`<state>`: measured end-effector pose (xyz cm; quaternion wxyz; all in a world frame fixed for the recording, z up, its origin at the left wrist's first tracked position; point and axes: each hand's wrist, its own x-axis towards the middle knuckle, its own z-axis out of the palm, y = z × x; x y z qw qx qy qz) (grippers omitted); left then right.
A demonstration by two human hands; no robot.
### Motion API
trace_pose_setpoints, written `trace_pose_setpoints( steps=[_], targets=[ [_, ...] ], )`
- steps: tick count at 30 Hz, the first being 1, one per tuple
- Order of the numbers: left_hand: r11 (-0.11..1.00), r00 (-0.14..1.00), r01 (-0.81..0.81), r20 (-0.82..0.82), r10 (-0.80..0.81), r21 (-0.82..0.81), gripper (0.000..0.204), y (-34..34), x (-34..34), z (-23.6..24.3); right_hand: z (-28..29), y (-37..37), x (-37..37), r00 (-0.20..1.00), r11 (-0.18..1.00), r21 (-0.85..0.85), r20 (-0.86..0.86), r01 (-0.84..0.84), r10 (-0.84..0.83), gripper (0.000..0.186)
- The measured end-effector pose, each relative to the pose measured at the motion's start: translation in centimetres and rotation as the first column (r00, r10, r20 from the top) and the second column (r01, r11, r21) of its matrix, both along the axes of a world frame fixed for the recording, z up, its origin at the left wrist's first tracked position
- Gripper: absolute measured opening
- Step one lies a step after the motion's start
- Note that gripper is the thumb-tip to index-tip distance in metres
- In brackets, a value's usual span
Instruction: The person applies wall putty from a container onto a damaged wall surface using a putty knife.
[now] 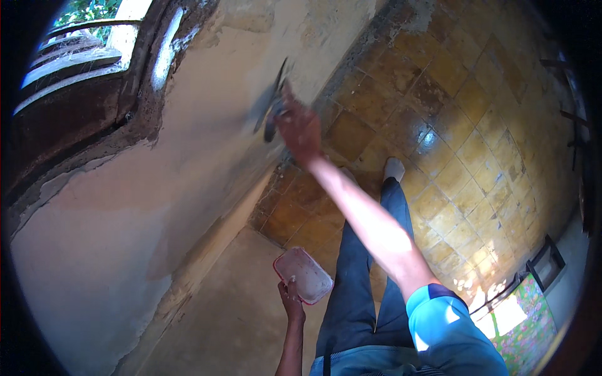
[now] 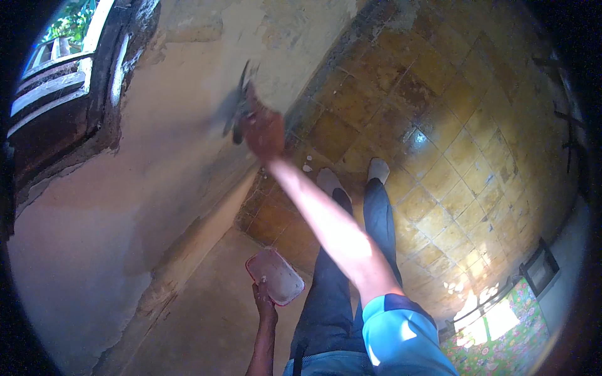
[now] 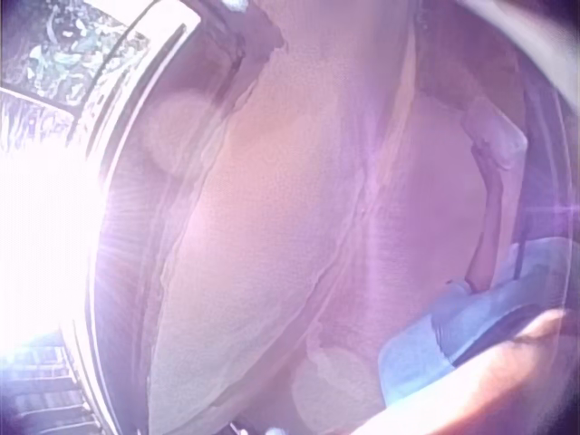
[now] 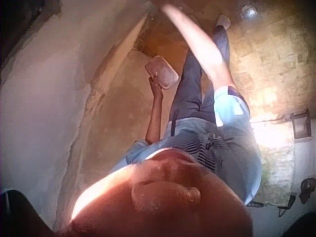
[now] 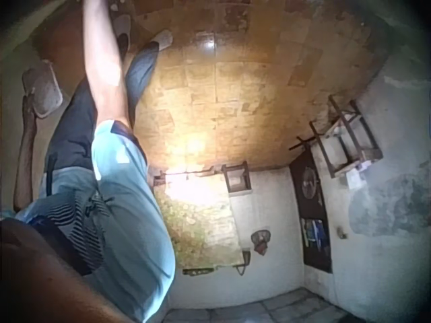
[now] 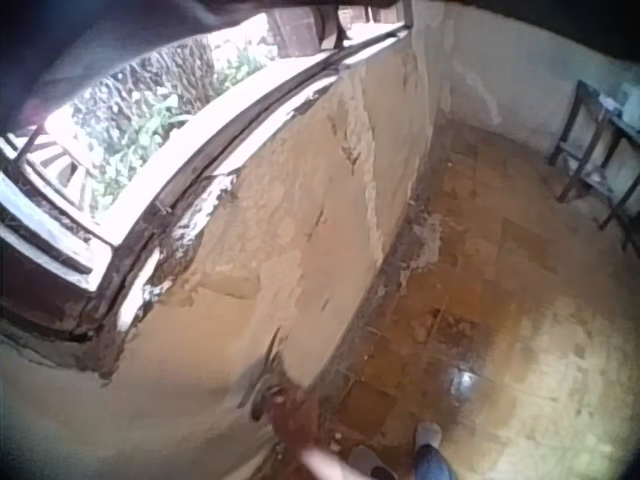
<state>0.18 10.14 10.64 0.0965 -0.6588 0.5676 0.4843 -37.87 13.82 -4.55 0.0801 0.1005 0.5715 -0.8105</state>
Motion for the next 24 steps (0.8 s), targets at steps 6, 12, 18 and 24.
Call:
trace_pose_setpoints(
  steps=[6, 12, 18, 24],
  targets=[
    [0.999, 0.997, -0.033, 0.073, 0.035, -0.029, 0.044, -0.5, 1.1, 0.8, 3.3, -5.0, 11.7, 0.865, 0.778, 0.381, 0.162, -0.499, 0.476, 0.046],
    [1.0, 0.998, -0.021, 0.055, 0.021, 0.006, 0.042, -0.9, 1.8, 0.1, -3.7, -4.6, 10.3, 0.992, 0.96, 0.264, 0.106, -0.096, 0.07, 0.059],
    [0.992, 0.987, -0.125, -0.101, 0.128, 0.036, 0.045, -2.0, 4.7, -0.2, 0.7, -1.9, 1.8, 0.993, 0.936, 0.352, -0.112, 0.011, 0.03, 0.068],
    [0.937, 0.927, -0.328, -0.151, 0.344, 0.118, 0.07, -2.6, 3.8, 1.0, -0.9, -8.5, 16.4, 0.938, 0.817, 0.47, 0.085, -0.334, 0.335, 0.054]
  ],
)
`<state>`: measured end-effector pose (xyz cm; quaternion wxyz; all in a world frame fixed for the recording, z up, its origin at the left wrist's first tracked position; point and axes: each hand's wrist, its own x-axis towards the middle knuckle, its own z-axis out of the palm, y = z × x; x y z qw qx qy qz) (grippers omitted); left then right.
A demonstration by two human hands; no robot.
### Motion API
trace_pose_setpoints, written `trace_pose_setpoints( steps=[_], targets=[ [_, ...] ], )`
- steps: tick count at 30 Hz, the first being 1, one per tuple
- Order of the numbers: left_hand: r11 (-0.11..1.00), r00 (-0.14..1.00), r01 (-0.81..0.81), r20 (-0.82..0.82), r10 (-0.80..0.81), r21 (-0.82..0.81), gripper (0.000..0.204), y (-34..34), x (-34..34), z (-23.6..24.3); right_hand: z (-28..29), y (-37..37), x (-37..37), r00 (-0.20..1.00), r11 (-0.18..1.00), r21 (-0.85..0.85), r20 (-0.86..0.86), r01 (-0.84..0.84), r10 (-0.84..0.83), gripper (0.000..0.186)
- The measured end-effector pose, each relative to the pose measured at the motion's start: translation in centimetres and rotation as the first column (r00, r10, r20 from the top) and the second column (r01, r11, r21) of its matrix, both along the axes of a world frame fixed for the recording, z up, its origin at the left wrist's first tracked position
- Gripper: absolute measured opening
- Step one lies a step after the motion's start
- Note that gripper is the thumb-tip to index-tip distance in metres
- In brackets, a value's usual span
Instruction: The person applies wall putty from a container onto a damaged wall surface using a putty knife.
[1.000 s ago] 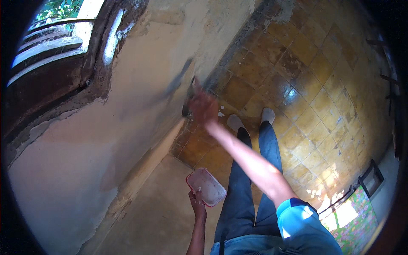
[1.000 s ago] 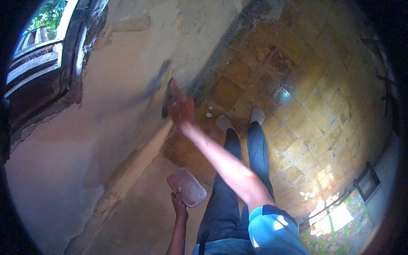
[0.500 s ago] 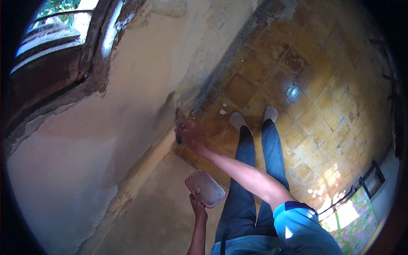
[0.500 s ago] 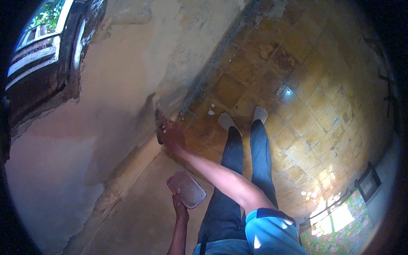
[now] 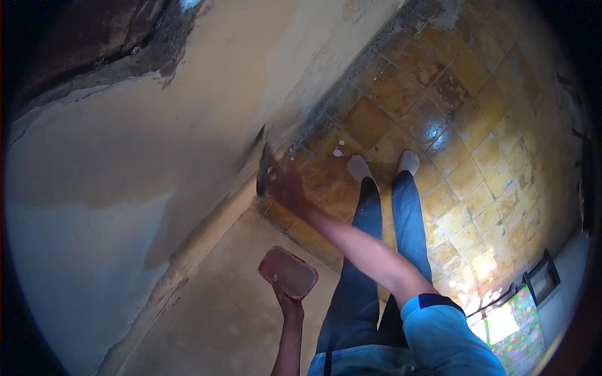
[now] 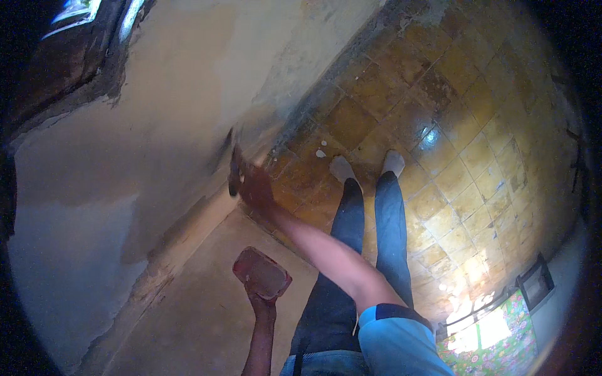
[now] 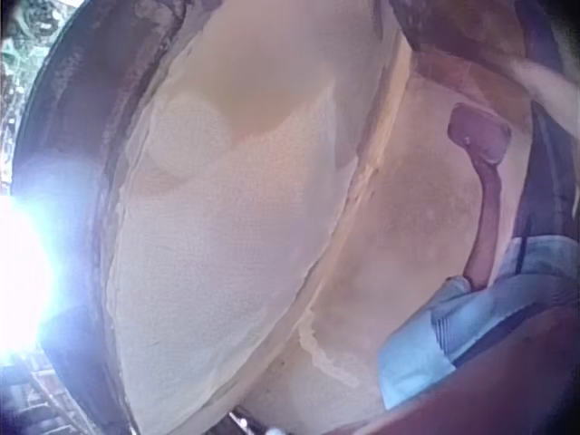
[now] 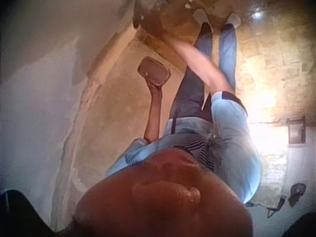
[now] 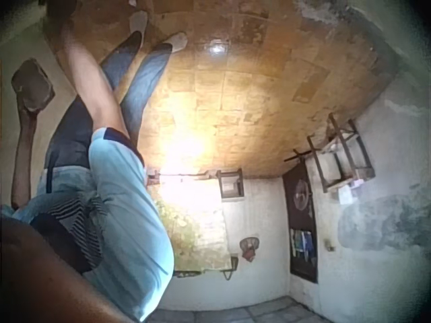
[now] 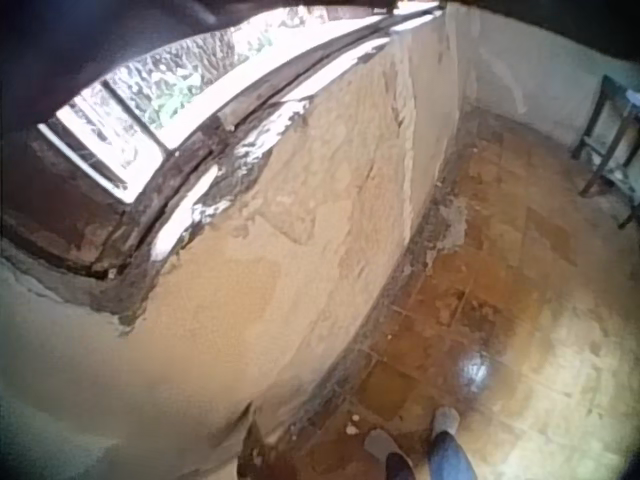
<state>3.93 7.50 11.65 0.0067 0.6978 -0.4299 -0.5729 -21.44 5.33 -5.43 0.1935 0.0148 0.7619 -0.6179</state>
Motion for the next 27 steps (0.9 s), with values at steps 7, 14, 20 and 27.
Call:
trace_pose_setpoints(
  steps=[7, 14, 20, 27],
  targets=[
    [0.996, 0.994, -0.09, -0.064, 0.088, -0.023, 0.069, -1.4, 2.5, -0.7, -1.1, 2.0, -0.1, 0.987, 1.0, 0.003, -0.161, 0.028, -0.027, 0.065],
    [0.984, 0.974, -0.176, -0.139, 0.18, 0.039, 0.073, 0.3, 5.7, -0.9, 6.2, 1.7, -6.5, 0.974, 0.873, -0.433, 0.142, 0.223, -0.178, 0.06],
    [0.963, 0.957, -0.271, -0.115, 0.268, -0.009, 0.075, 3.8, 6.2, 0.1, 4.6, 0.2, 5.8, 0.943, 0.94, -0.104, -0.104, -0.326, 0.316, 0.059],
    [0.925, 0.915, -0.378, -0.166, 0.367, -0.041, 0.075, 9.0, 8.5, 1.0, 10.7, 7.9, -1.6, 0.966, 0.967, 0.025, 0.054, -0.254, 0.252, 0.071]
  ],
)
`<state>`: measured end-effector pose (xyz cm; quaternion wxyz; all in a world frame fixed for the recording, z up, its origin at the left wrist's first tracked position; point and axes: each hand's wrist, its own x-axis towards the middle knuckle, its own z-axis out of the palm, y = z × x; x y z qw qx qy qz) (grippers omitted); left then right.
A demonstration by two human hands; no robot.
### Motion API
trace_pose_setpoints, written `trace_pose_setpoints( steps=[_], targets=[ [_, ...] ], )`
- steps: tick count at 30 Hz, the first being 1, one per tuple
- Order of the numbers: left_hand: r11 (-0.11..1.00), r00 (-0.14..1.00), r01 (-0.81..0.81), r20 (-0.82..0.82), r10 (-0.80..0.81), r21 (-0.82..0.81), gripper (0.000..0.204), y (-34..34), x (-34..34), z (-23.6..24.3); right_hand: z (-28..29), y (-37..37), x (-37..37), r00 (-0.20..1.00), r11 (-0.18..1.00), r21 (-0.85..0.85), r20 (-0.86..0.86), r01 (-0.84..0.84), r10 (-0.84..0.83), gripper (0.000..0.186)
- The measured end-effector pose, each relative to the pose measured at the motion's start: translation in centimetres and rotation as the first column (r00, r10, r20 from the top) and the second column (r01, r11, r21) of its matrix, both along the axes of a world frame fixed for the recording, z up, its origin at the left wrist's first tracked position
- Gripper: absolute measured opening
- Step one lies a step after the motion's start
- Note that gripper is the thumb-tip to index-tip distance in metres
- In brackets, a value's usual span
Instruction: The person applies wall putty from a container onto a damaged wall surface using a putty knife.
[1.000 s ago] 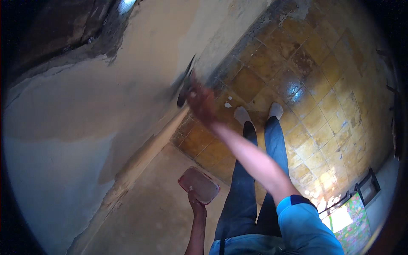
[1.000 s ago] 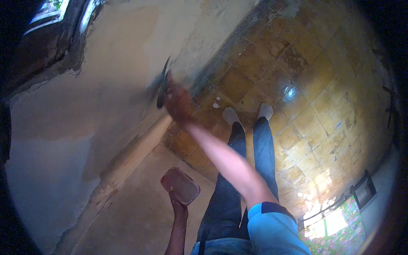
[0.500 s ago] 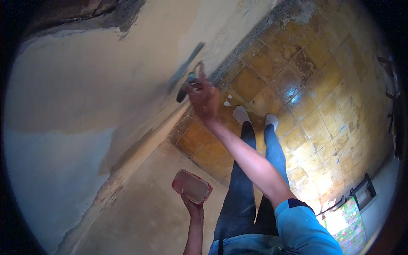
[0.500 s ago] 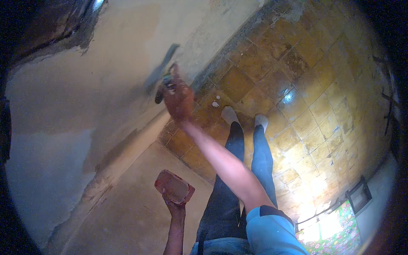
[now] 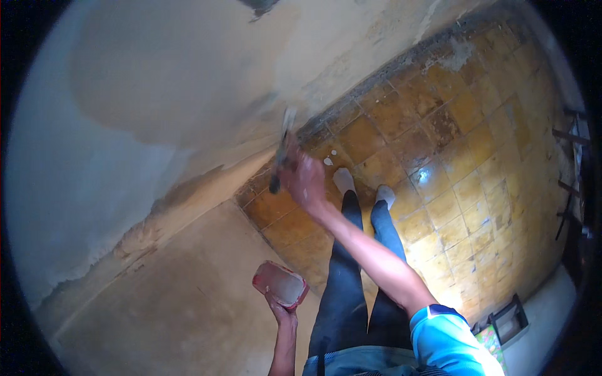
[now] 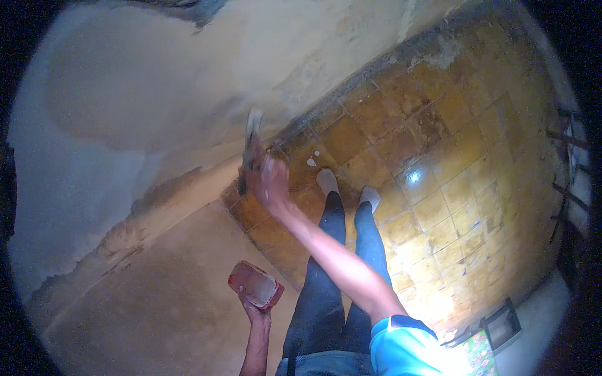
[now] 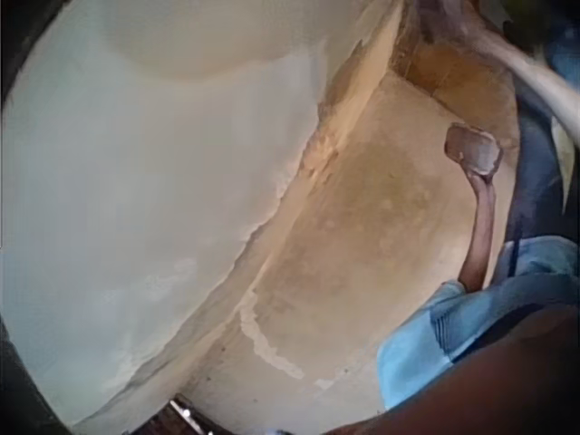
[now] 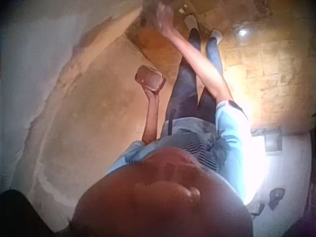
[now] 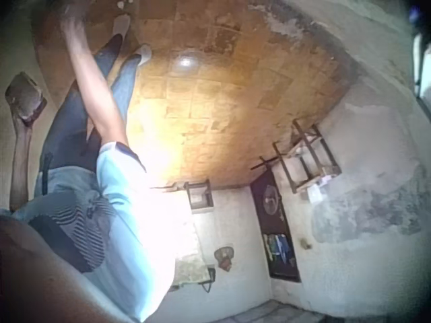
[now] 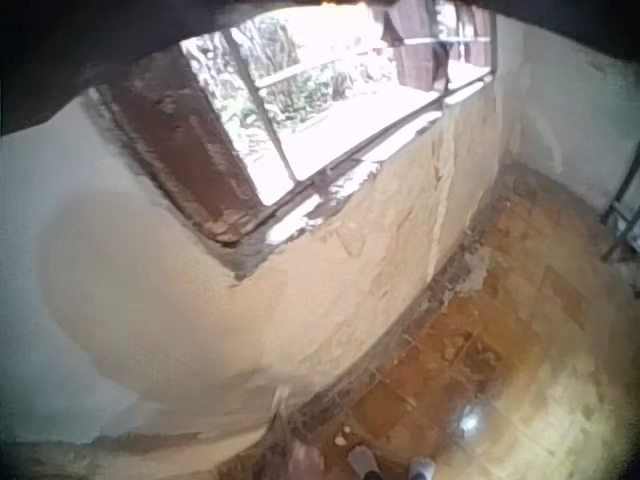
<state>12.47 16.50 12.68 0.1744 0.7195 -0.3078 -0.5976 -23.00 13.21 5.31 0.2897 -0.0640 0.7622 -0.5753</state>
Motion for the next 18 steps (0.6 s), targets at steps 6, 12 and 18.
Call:
trace_pose_setpoints(
  steps=[6, 12, 18],
  targets=[
    [0.995, 0.998, -0.055, -0.025, 0.057, 0.08, 0.077, 2.7, 0.8, -1.2, 6.0, -2.7, -6.3, 0.91, 0.896, -0.327, -0.184, 0.3, -0.372, 0.077],
    [0.994, 0.996, -0.086, -0.024, 0.088, 0.073, 0.078, 3.2, 2.4, -1.0, 5.7, -6.9, -1.0, 0.928, 0.935, -0.344, -0.312, 0.089, -0.203, 0.071],
    [0.995, 0.995, -0.097, -0.035, 0.098, 0.025, 0.078, 0.0, 3.4, 0.5, 6.9, 1.0, 6.6, 0.982, 0.975, -0.126, -0.07, -0.183, 0.175, 0.039]
  ],
)
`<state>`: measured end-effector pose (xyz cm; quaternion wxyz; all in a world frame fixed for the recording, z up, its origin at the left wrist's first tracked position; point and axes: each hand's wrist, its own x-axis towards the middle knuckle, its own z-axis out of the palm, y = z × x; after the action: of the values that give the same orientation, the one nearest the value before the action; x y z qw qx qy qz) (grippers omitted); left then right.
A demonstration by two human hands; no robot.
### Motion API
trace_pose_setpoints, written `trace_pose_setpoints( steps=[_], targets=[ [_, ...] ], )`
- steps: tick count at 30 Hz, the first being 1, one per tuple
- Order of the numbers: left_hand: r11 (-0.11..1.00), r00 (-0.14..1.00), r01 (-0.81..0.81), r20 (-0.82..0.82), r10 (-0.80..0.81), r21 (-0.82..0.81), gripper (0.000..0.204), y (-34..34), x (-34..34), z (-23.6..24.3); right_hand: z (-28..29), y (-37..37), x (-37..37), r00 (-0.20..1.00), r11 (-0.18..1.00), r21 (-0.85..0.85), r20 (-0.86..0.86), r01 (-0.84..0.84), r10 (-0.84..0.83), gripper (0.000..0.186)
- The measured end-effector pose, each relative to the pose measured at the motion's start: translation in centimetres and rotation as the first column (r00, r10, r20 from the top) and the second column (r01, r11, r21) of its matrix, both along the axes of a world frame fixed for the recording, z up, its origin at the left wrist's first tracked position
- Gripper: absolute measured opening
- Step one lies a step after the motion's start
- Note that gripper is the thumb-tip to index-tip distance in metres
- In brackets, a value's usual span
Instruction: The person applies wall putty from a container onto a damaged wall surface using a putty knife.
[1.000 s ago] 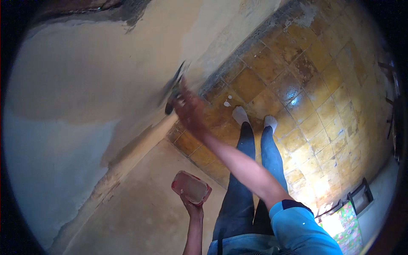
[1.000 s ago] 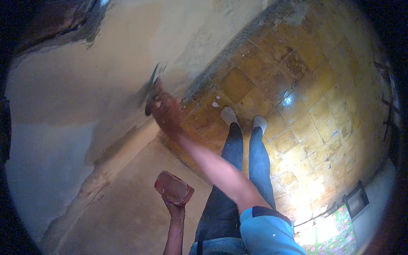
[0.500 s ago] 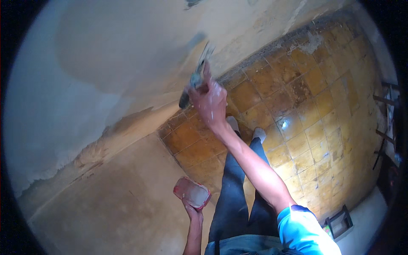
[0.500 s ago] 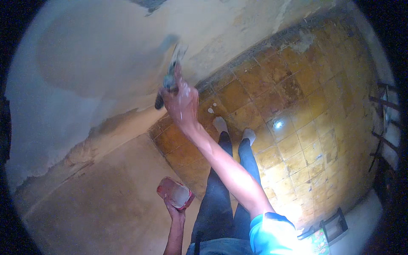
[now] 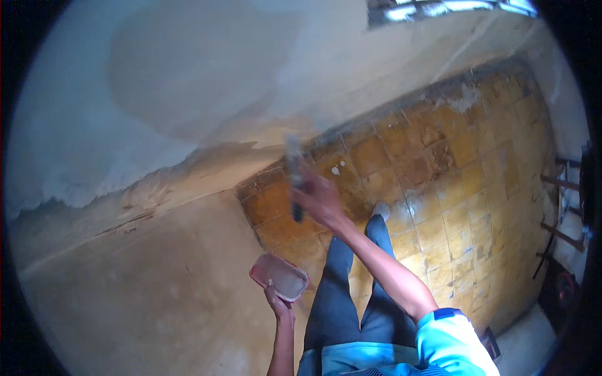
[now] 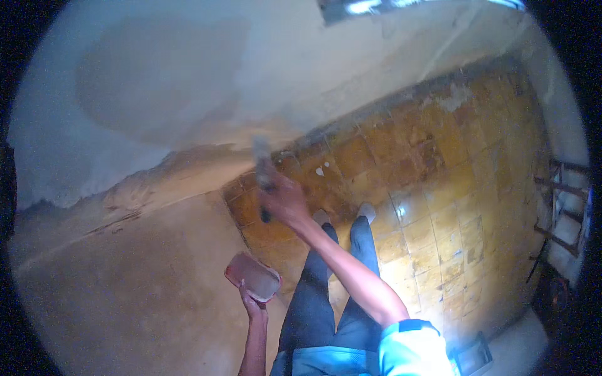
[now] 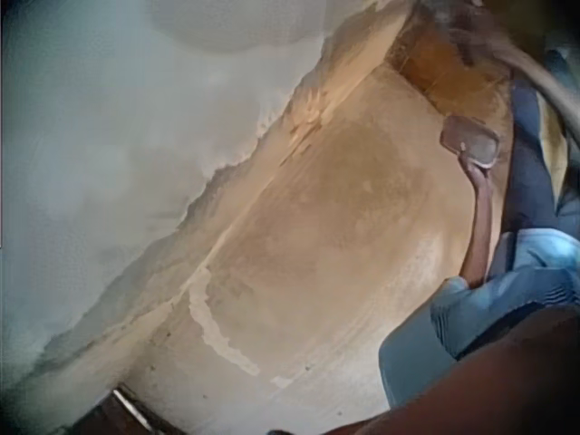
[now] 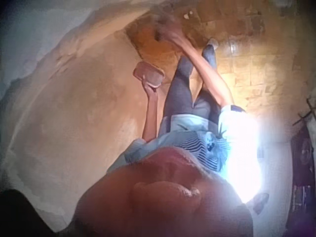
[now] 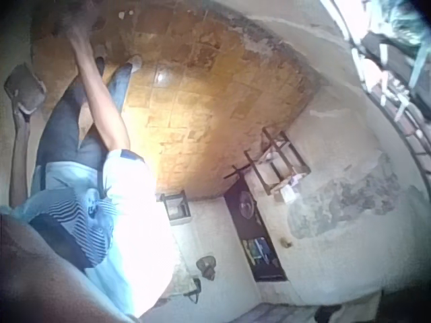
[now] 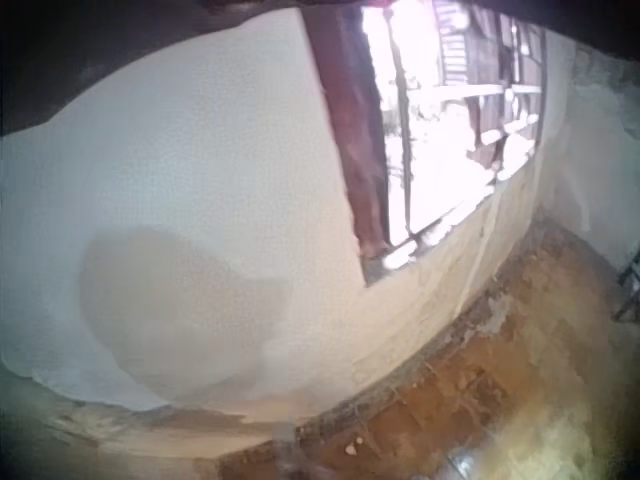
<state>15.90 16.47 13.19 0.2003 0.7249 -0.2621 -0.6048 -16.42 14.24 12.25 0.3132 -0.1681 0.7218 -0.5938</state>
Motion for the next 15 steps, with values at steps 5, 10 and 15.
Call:
trace_pose_setpoints(
  steps=[5, 10, 15],
  targets=[
    [0.942, 0.875, 0.122, -0.413, -0.251, -0.314, 0.082, -6.7, -4.3, 4.1, 6.9, 12.0, 1.5, 0.81, 0.994, -0.018, 0.582, 0.107, -0.077, 0.05],
    [0.79, 0.864, 0.051, -0.37, -0.342, -0.611, 0.075, -8.8, -12.3, 16.4, 26.1, 18.4, 1.5, 0.878, 0.985, -0.162, 0.478, 0.052, 0.032, 0.069],
    [0.68, 0.708, -0.105, -0.535, -0.461, -0.725, 0.074, -10.7, -17.6, 24.1, 39.1, 17.8, 4.0, 0.901, 0.972, -0.128, 0.365, -0.198, 0.232, 0.065]
  ],
)
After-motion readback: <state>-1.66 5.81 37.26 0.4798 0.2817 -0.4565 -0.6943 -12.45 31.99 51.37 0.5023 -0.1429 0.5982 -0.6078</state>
